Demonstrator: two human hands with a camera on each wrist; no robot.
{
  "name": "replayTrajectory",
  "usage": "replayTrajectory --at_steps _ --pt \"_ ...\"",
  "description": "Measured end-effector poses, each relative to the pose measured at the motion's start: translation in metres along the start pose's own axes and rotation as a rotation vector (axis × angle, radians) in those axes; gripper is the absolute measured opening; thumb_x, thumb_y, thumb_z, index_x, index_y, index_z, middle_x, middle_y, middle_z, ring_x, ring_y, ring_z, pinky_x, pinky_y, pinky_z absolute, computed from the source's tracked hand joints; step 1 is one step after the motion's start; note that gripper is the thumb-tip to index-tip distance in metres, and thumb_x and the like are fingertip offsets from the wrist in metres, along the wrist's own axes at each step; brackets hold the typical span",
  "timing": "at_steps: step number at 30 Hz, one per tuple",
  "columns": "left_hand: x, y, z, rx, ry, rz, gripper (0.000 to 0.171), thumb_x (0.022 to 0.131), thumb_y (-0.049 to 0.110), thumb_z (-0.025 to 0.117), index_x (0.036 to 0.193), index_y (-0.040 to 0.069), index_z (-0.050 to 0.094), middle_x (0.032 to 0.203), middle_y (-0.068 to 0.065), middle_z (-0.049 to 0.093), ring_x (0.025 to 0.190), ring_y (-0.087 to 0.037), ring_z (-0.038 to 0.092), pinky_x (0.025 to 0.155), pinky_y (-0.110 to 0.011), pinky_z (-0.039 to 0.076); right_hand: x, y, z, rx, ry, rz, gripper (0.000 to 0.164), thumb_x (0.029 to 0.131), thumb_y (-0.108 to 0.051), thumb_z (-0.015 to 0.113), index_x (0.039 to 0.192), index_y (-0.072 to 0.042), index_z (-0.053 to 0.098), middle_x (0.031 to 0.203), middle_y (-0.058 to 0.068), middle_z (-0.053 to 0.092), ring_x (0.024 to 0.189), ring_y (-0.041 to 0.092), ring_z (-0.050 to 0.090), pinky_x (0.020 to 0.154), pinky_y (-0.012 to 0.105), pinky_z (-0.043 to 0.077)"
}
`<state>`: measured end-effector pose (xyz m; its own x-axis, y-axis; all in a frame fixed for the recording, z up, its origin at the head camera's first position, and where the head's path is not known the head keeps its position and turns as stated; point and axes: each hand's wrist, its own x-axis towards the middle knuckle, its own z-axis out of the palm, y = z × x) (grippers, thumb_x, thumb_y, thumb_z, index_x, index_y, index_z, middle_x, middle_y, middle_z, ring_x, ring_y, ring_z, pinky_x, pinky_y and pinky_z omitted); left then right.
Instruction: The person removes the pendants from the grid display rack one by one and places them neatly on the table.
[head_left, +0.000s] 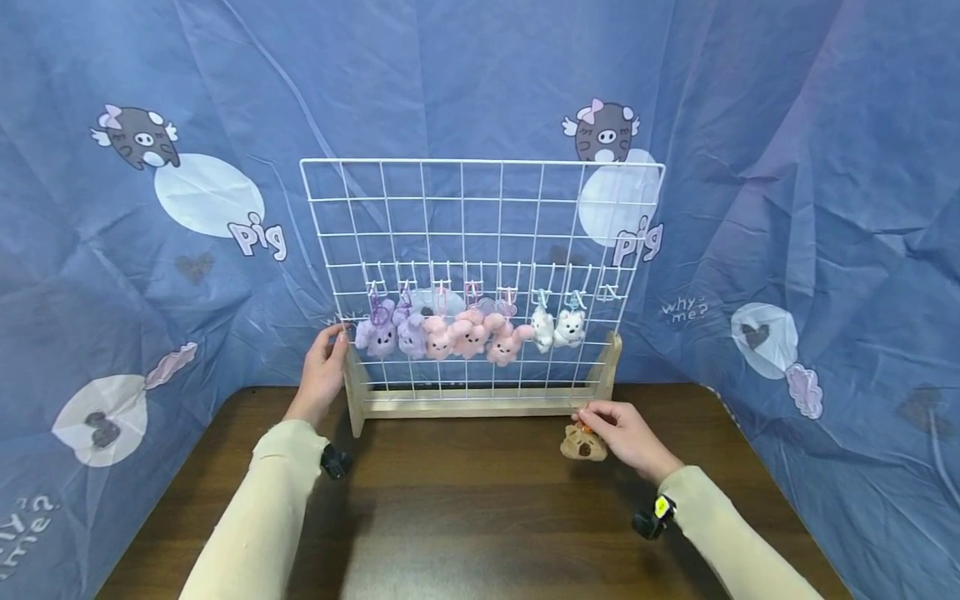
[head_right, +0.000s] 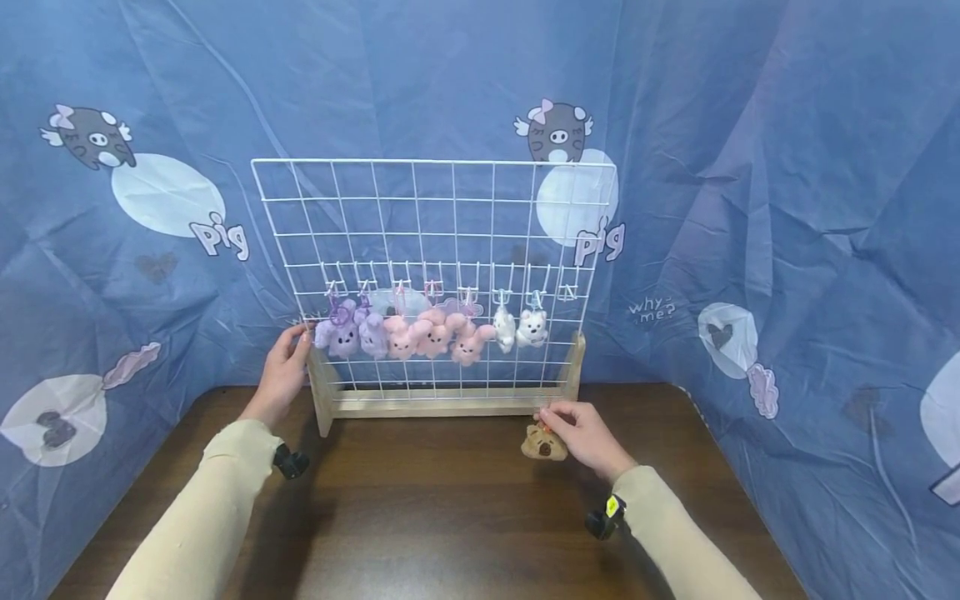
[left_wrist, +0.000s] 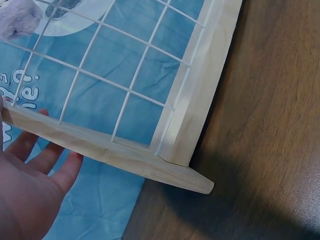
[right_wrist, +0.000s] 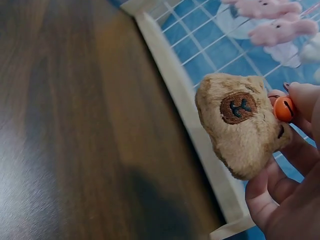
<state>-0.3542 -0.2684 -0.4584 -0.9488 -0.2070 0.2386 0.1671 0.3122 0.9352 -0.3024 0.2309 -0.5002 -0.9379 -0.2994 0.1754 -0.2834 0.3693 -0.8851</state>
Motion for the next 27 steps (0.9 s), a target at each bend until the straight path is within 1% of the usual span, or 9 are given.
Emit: replayTrajectory --at_steps 5,8,12,15,19,22,27 --pt "0.0 -0.001 0.001 -0.011 0.0 -0.004 0.046 0.115 0.031 0.039 0.153 0.005 0.046 0.156 -0.026 0.046 0.14 -0.039 0.046 0.114 -0.055 0.036 -0.003 0.015 0.005 -0.052 -0.056 0.047 0.028 0.108 -0.021 0.062 0.112 0.003 0.076 0.115 0.012 0.076 0.1 0.008 0.063 0.088 0.022 0.05" --pt "0.0 0.0 0.0 -0.01 0.002 -0.005 0.046 0.115 0.031 0.039 0.153 0.005 0.046 0.156 -0.027 0.046 0.14 -0.039 0.046 0.115 -0.056 0.036 -0.004 0.022 0.008 -0.086 -0.08 0.044 0.027 0.107 -0.022 0.063 0.112 0.001 0.077 0.111 0.008 0.076 0.101 0.01 0.063 0.09 0.025 0.048" --pt "-0.001 0.001 0.0 -0.007 0.004 -0.005 0.047 0.115 0.031 0.039 0.154 0.005 0.046 0.157 -0.027 0.046 0.141 -0.039 0.045 0.115 -0.057 0.036 -0.008 0.03 0.014 -0.106 -0.103 0.05 0.022 0.106 -0.02 0.065 0.108 -0.003 0.078 0.107 0.005 0.076 0.102 0.012 0.062 0.093 0.026 0.047" --pt "-0.001 0.003 0.0 -0.007 0.004 -0.004 0.047 0.115 0.032 0.039 0.154 0.004 0.046 0.158 -0.026 0.045 0.144 -0.039 0.044 0.117 -0.057 0.034 -0.011 0.034 0.018 -0.113 -0.114 0.055 0.019 0.106 -0.018 0.065 0.104 -0.005 0.078 0.106 0.006 0.076 0.101 0.012 0.061 0.09 0.026 0.047" --pt "-0.002 0.004 0.0 -0.021 0.003 0.002 0.047 0.115 0.03 0.04 0.153 0.003 0.046 0.158 -0.026 0.044 0.145 -0.04 0.042 0.119 -0.057 0.033 -0.013 0.038 0.023 -0.125 -0.121 0.035 0.018 0.106 -0.017 0.065 0.1 -0.006 0.078 0.104 0.007 0.075 0.096 0.012 0.06 0.084 0.026 0.047" --pt "-0.002 0.004 0.0 -0.028 0.006 0.002 0.047 0.115 0.03 0.04 0.153 0.003 0.046 0.158 -0.027 0.044 0.144 -0.04 0.043 0.119 -0.057 0.033 -0.013 0.04 0.027 -0.142 -0.13 0.022 0.017 0.105 -0.017 0.065 0.1 -0.008 0.078 0.102 0.005 0.075 0.096 0.012 0.06 0.086 0.027 0.047" --pt "-0.002 0.003 0.0 -0.011 0.002 -0.011 0.047 0.116 0.031 0.039 0.154 0.004 0.045 0.158 -0.027 0.044 0.144 -0.04 0.043 0.118 -0.057 0.034 -0.013 0.043 0.032 -0.201 -0.149 0.021 0.014 0.104 -0.02 0.068 0.099 -0.012 0.079 0.097 -0.002 0.073 0.094 0.011 0.06 0.088 0.029 0.048"
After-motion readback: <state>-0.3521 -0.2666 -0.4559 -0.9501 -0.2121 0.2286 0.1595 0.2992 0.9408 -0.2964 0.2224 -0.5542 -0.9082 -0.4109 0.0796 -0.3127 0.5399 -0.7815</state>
